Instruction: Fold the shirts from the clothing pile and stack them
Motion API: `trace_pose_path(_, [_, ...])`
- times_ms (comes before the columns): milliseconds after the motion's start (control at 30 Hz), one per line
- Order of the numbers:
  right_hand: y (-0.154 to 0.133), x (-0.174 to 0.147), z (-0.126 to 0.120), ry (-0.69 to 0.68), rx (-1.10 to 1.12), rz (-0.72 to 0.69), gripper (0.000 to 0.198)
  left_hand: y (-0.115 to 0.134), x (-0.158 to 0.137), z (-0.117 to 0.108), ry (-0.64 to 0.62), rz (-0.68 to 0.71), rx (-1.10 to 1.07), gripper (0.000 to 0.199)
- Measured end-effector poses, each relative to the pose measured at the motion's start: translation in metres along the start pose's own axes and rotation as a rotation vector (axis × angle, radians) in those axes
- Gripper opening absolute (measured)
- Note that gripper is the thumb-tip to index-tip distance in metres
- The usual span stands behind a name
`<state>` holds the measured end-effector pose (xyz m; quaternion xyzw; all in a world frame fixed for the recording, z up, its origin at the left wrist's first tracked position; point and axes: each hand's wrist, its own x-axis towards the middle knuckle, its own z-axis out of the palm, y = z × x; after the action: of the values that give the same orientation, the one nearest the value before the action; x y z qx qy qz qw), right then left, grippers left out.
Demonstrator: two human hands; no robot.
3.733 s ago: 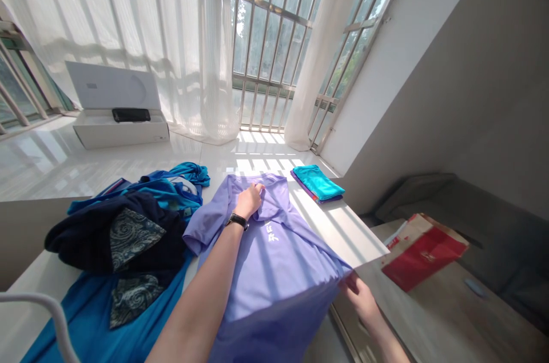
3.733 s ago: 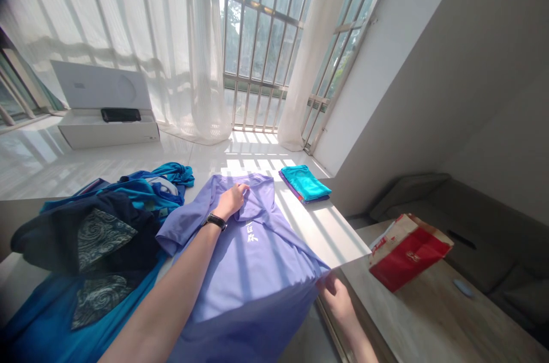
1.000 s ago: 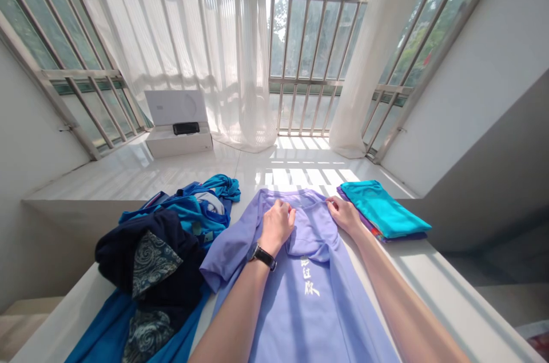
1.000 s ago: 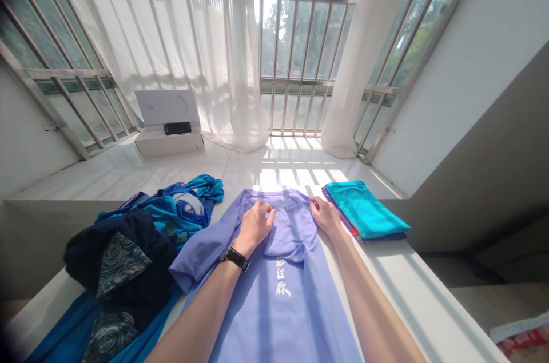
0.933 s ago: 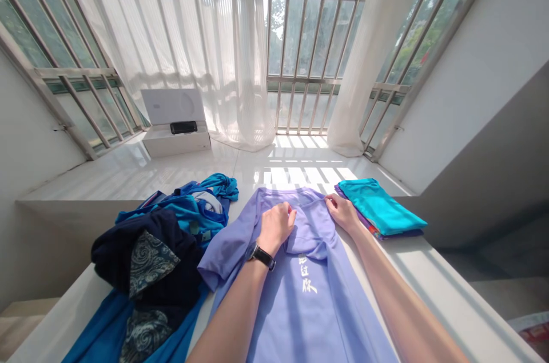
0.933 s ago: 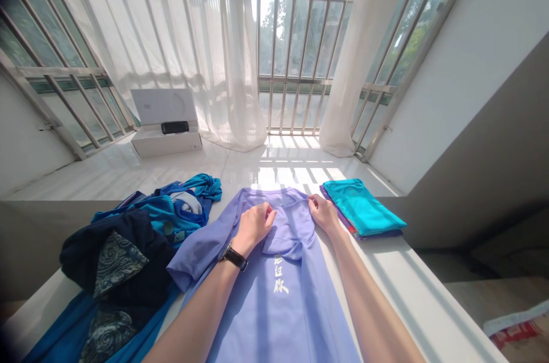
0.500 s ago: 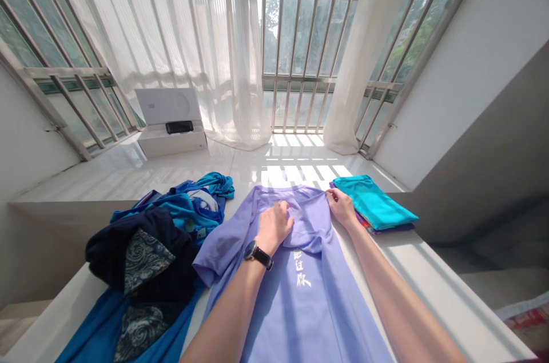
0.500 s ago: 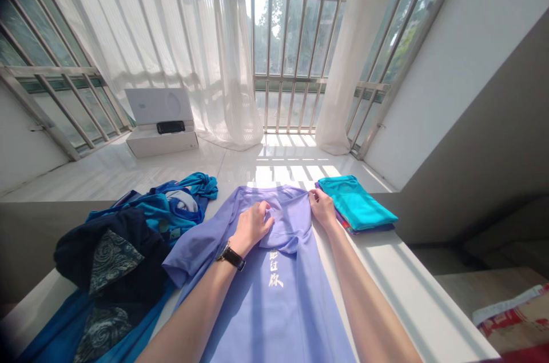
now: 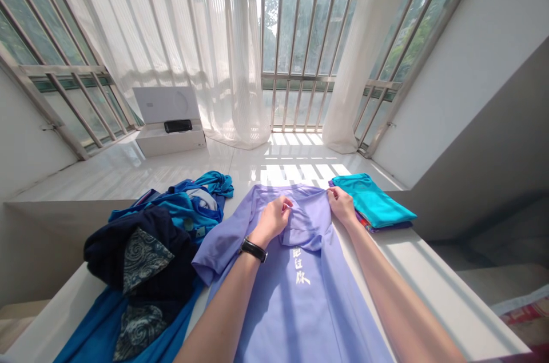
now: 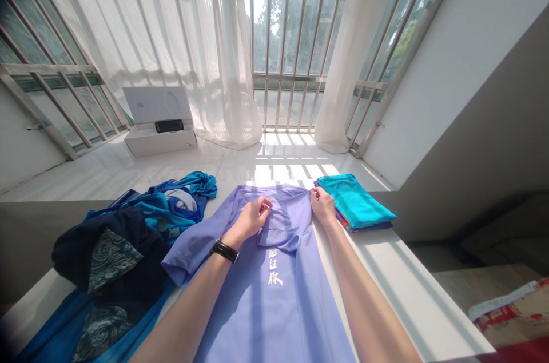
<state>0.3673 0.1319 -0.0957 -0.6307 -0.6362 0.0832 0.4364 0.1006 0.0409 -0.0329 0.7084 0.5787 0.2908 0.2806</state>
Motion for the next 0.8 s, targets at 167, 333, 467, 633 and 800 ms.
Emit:
trace_pose_path(167, [0.003, 0.002, 0.001, 0.021, -0.019, 0.020, 0.036, 0.001, 0.003, -0.017, -0.084, -0.109, -0.414, 0.012])
trace_pose_path(333, [0.002, 0.002, 0.002, 0.033, -0.038, -0.012, 0.030, 0.002, -0.007, -0.034, -0.291, -0.139, -0.696, 0.027])
trace_pose_path(467, [-0.002, -0.001, 0.001, 0.028, -0.042, -0.047, 0.027, -0.002, -0.010, -0.037, -0.531, -0.126, -0.739, 0.036])
trace_pose_path(633, [-0.017, -0.008, -0.004, 0.030, -0.038, -0.086, 0.029, -0.005, -0.008, -0.028, -0.561, -0.139, -0.567, 0.030])
trace_pose_path(800, [-0.037, -0.016, -0.007, -0.056, -0.066, -0.232, 0.032, -0.009, -0.007, -0.027, -0.552, -0.197, -0.415, 0.027])
